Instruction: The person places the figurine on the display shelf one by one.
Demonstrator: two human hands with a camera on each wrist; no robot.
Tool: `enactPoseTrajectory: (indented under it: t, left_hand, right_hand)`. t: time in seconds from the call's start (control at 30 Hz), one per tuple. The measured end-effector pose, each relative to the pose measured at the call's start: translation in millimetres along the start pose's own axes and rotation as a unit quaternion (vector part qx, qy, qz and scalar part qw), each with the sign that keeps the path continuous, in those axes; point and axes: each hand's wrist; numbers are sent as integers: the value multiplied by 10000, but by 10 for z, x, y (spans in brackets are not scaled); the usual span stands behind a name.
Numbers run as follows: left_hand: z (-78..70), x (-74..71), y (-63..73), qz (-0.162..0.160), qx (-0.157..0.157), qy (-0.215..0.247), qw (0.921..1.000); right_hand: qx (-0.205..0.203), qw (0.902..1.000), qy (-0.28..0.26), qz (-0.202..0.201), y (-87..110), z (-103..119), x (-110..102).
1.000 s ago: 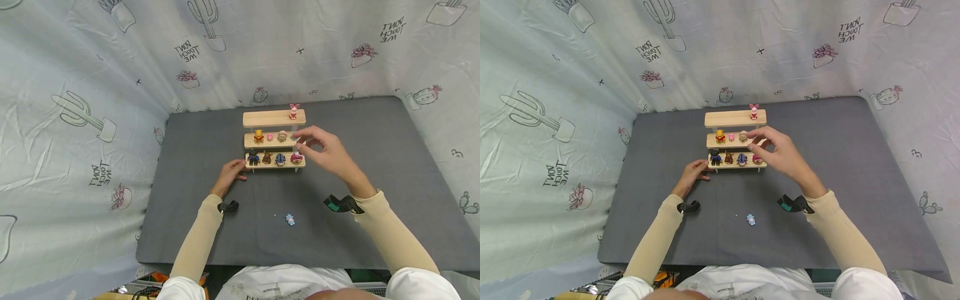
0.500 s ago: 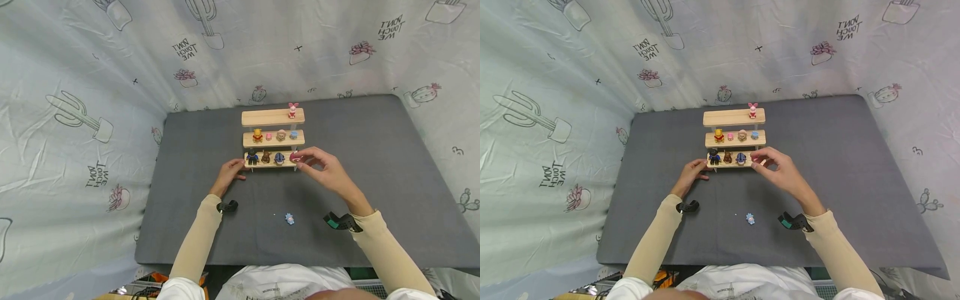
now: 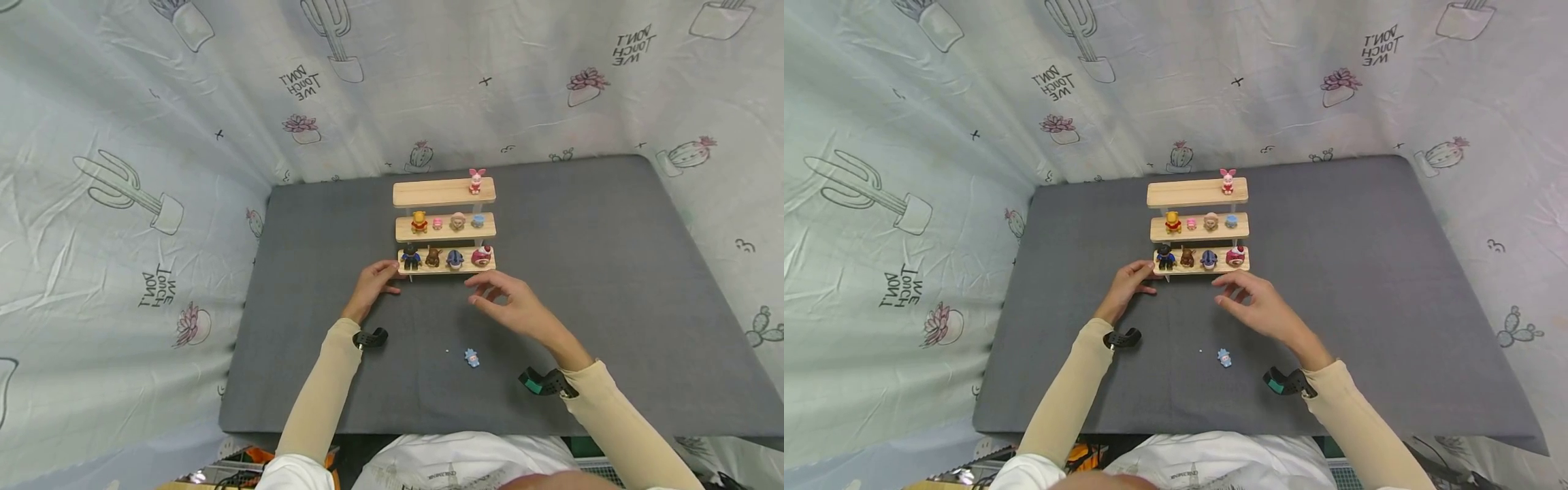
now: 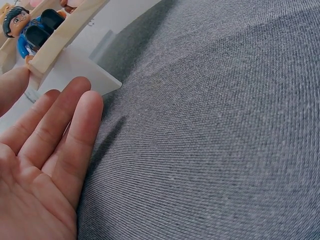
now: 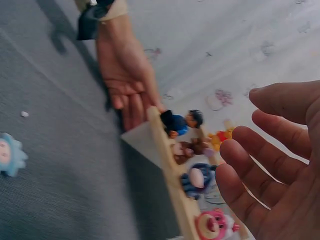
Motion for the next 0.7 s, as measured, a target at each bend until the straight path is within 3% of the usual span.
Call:
enactPoseTrajectory:
  t: [0.7]
  left_hand:
    - [4,4,6,-44,21,-17,10000]
  right_hand:
    - [738,9901,181,1178,172,-190,320]
Point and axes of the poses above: each hand's wrist, its own y-axis away from the middle knuckle, its own x-axis out of the palm, z = x × y, and after that the axes turned 7 degrees about x, right-handed
